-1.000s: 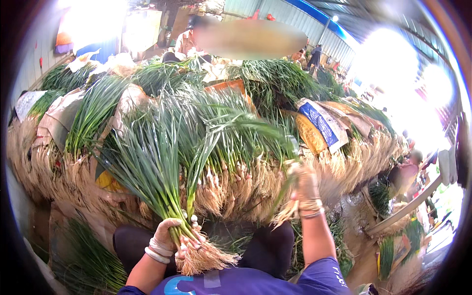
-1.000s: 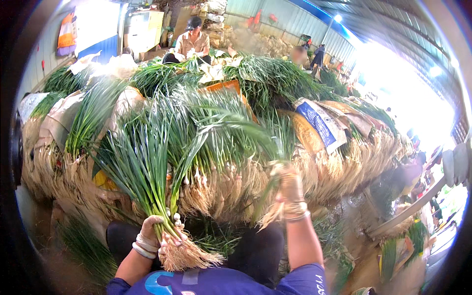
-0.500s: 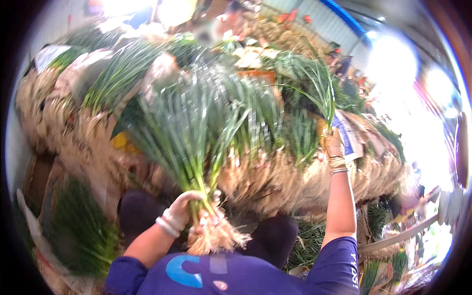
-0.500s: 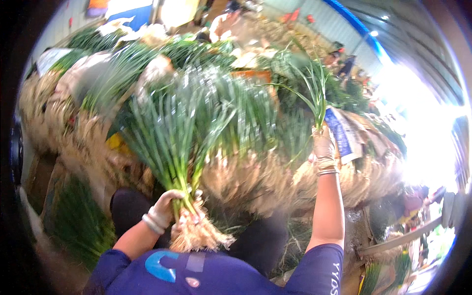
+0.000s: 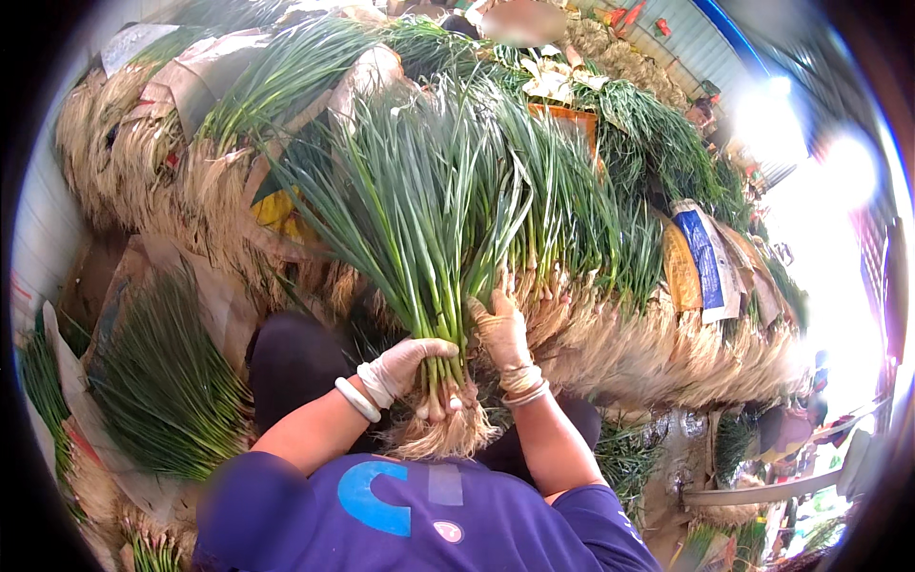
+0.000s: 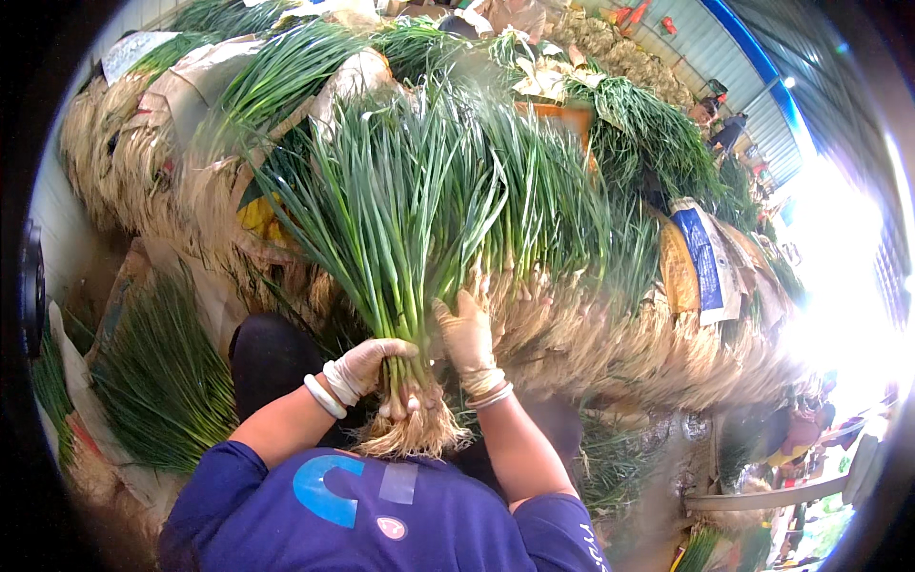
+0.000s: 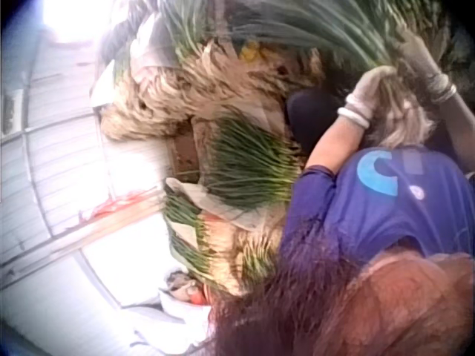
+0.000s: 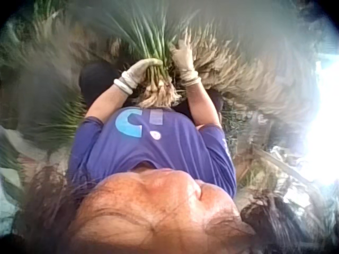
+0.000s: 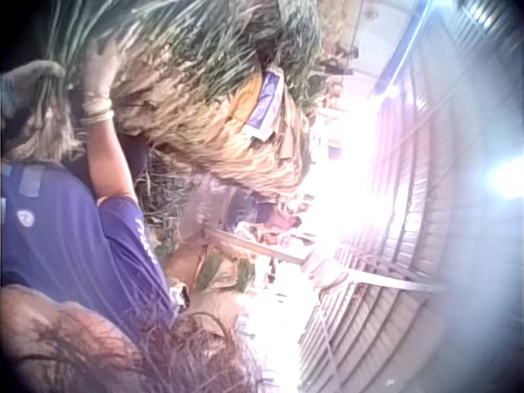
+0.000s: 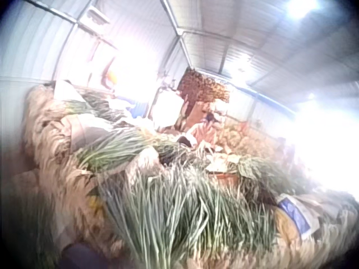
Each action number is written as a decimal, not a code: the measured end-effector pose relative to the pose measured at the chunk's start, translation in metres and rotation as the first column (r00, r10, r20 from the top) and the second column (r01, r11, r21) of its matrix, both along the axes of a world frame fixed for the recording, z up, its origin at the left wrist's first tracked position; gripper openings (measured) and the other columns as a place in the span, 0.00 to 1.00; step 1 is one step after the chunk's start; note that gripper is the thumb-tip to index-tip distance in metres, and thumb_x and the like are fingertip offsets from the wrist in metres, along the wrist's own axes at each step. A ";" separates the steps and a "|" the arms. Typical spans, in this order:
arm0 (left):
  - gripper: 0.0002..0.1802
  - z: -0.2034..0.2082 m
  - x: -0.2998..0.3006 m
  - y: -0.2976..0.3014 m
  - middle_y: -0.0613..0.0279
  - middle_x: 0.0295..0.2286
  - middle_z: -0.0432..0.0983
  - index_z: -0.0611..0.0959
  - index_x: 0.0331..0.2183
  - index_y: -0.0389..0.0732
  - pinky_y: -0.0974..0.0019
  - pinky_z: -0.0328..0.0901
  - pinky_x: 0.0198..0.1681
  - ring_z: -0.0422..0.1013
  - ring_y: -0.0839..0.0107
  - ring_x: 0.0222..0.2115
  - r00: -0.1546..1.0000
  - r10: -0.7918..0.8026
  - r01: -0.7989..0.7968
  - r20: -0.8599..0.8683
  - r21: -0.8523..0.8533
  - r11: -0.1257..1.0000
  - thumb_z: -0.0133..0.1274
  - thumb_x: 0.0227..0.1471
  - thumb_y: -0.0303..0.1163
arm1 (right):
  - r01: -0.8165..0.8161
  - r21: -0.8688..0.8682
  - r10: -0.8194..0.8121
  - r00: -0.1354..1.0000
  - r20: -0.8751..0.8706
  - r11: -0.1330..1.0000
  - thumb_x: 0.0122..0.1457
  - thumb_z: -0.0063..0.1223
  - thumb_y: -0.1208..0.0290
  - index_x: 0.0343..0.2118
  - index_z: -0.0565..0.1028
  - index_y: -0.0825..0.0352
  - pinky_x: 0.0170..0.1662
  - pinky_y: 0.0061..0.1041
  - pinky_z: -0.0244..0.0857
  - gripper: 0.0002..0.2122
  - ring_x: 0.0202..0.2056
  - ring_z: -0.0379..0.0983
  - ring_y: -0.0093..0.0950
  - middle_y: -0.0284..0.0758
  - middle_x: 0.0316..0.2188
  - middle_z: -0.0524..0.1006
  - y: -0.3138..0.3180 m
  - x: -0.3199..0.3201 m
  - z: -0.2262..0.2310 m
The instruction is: The person cleans and bundles scallions by hand, removing outer layers and sorting them.
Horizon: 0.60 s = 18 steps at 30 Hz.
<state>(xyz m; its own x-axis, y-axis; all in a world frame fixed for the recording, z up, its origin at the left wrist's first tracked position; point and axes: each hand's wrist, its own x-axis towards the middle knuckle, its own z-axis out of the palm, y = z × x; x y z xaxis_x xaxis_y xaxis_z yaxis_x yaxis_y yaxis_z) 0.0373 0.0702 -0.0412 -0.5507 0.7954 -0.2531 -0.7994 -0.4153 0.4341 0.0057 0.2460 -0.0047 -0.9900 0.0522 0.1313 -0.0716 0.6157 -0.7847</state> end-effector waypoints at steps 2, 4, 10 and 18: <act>0.20 -0.005 0.000 0.006 0.43 0.31 0.76 0.72 0.44 0.33 0.57 0.72 0.28 0.75 0.54 0.22 0.998 0.069 -0.069 0.013 0.003 0.998 0.48 0.50 0.33 | -0.038 -0.215 0.028 0.998 -0.051 0.976 0.57 0.52 0.69 0.36 0.72 0.71 0.30 0.26 0.65 0.10 0.26 0.71 0.28 0.36 0.26 0.76 0.002 0.008 -0.009; 0.19 0.009 0.003 0.007 0.46 0.27 0.76 0.73 0.42 0.32 0.57 0.71 0.28 0.74 0.57 0.22 0.994 0.112 -0.111 -0.004 0.034 0.993 0.49 0.50 0.35 | 0.066 -0.613 0.045 0.985 0.164 0.787 0.59 0.49 0.71 0.36 0.72 0.70 0.26 0.21 0.65 0.08 0.24 0.70 0.22 0.33 0.26 0.75 0.004 0.013 -0.010; 0.21 -0.007 0.000 0.012 0.52 0.35 0.74 0.73 0.43 0.33 0.53 0.72 0.36 0.74 0.56 0.34 0.993 0.115 -0.119 0.030 0.195 0.974 0.52 0.46 0.32 | 0.351 -0.886 0.026 0.926 0.376 0.305 0.61 0.45 0.73 0.40 0.72 0.71 0.34 0.23 0.72 0.09 0.31 0.73 0.24 0.34 0.31 0.75 0.013 0.032 -0.013; 0.18 0.019 0.011 0.012 0.54 0.37 0.70 0.71 0.40 0.37 0.47 0.69 0.41 0.71 0.54 0.36 0.960 0.279 -0.275 0.002 0.165 0.947 0.49 0.45 0.34 | 0.120 -0.973 0.483 0.852 0.204 0.199 0.59 0.49 0.64 0.48 0.69 0.69 0.36 0.24 0.71 0.17 0.33 0.73 0.26 0.35 0.36 0.76 -0.005 -0.005 -0.012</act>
<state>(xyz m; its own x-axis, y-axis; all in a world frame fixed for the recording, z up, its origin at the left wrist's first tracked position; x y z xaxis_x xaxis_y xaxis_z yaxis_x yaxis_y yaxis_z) 0.0480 0.0825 -0.0221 -0.7588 0.6403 -0.1196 -0.6345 -0.6851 0.3578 0.0011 0.2414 -0.0169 -0.9038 -0.3559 -0.2376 0.4132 -0.5812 -0.7010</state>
